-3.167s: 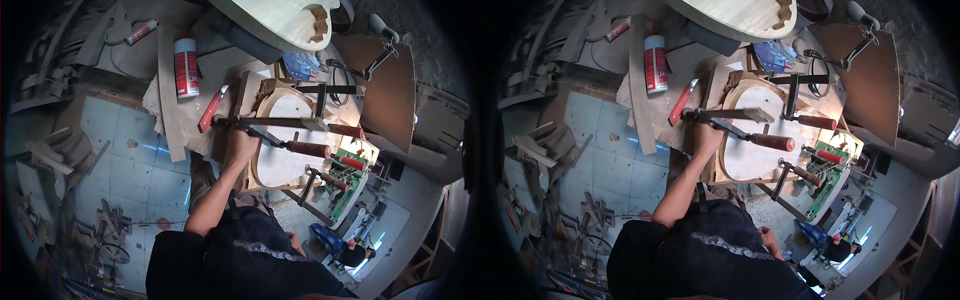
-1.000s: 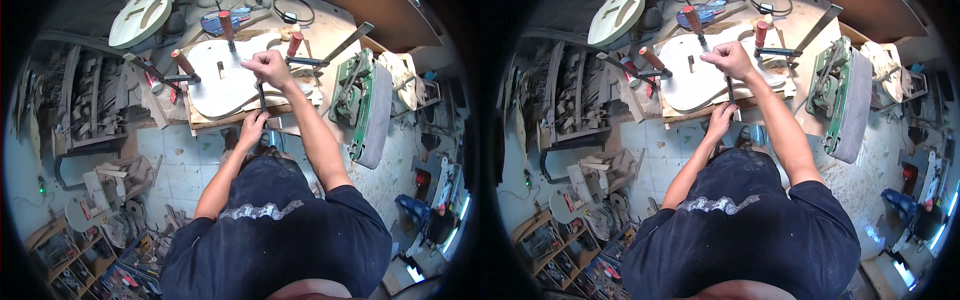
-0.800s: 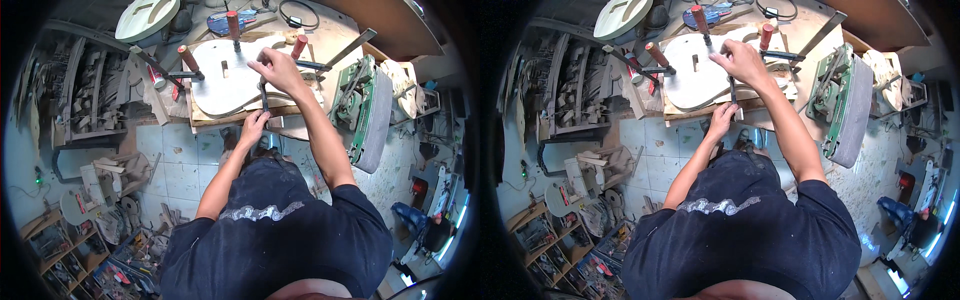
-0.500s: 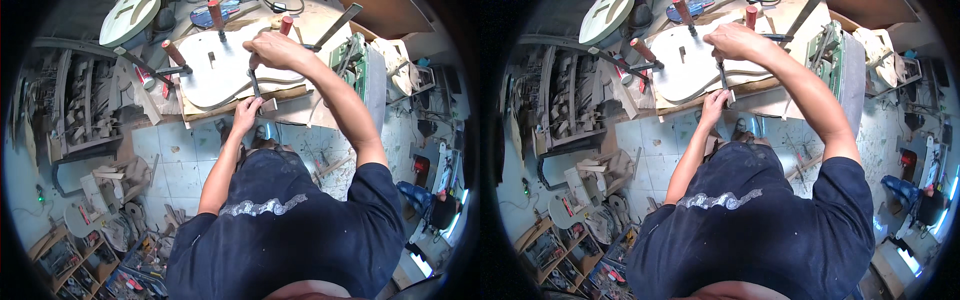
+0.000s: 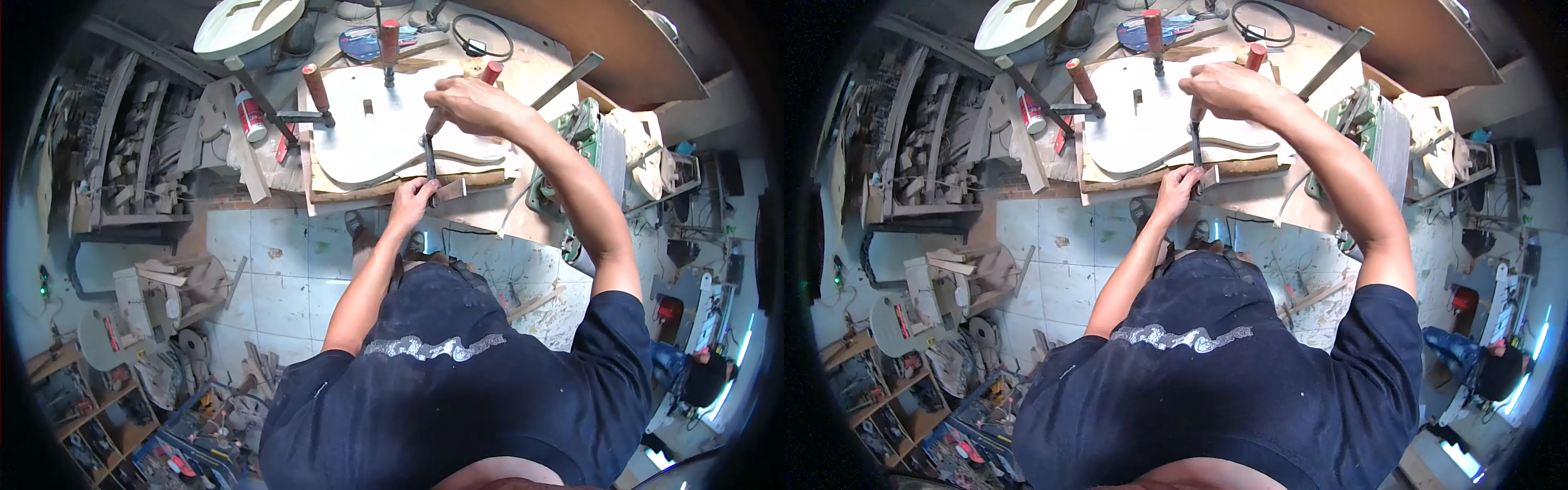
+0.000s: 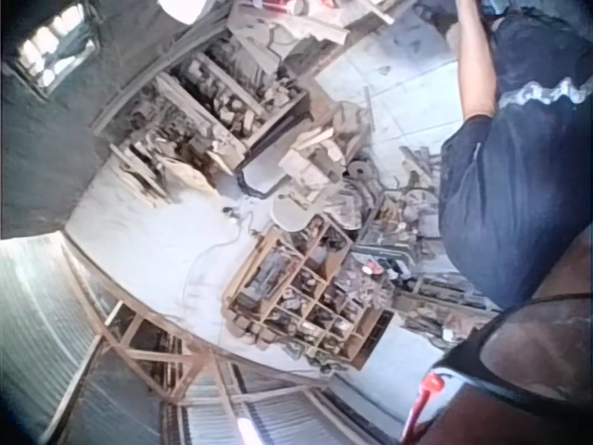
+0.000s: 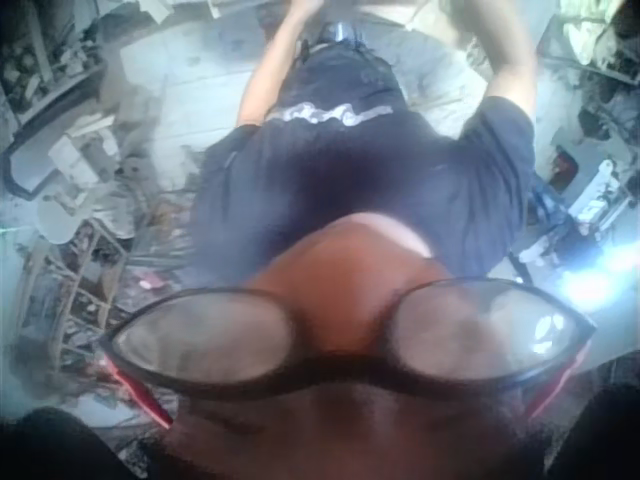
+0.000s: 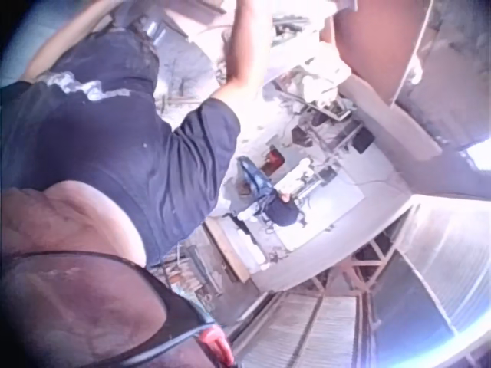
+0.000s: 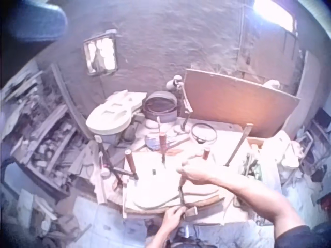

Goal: The person works on the body of a guitar clamped to a bench. They use a chisel and a small mallet to remove material from the interior cavity of the instrument, periodically checking the fit and clearing away wood shavings.

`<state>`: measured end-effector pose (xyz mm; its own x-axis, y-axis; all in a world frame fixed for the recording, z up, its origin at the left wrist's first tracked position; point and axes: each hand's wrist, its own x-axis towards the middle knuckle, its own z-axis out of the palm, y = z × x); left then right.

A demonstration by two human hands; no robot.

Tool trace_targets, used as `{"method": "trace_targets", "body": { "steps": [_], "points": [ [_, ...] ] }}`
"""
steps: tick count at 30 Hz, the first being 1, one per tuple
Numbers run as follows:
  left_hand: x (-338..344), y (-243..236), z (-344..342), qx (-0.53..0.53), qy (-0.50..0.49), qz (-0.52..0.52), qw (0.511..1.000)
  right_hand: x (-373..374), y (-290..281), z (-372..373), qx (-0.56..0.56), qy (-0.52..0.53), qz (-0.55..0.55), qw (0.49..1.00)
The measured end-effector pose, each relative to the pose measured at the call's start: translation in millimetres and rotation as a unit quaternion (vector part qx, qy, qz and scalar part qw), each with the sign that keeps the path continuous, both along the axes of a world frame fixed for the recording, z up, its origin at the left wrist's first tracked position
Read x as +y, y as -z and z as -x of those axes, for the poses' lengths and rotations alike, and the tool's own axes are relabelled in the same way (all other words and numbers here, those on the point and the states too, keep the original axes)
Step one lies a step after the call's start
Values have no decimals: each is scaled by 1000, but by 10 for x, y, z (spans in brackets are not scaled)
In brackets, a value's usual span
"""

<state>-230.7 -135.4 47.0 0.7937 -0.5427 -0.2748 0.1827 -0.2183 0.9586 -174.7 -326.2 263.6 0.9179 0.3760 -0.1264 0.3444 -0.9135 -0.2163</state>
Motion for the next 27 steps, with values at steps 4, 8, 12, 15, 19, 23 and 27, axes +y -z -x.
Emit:
{"method": "trace_targets", "body": {
  "steps": [4,8,12,15,19,23,27],
  "points": [
    [-1,-130,58,38,-12,30,999,-50,-6,7,18,-98,-52,994],
    [22,42,64,14,-29,39,999,117,-99,-34,65,105,59,991],
    [-20,79,39,-6,-29,32,999,20,-83,-82,-15,7,4,1000],
    [-6,32,47,-11,-28,22,999,33,-114,-49,-48,-24,-58,997],
    [2,32,56,-18,-47,23,998,220,-326,-38,54,99,79,990],
    [10,-61,65,-8,-50,5,999,76,-57,-19,30,36,31,998],
    [2,-76,88,-23,-52,-1,998,-58,98,-61,-139,-142,13,980]
  ]
}}
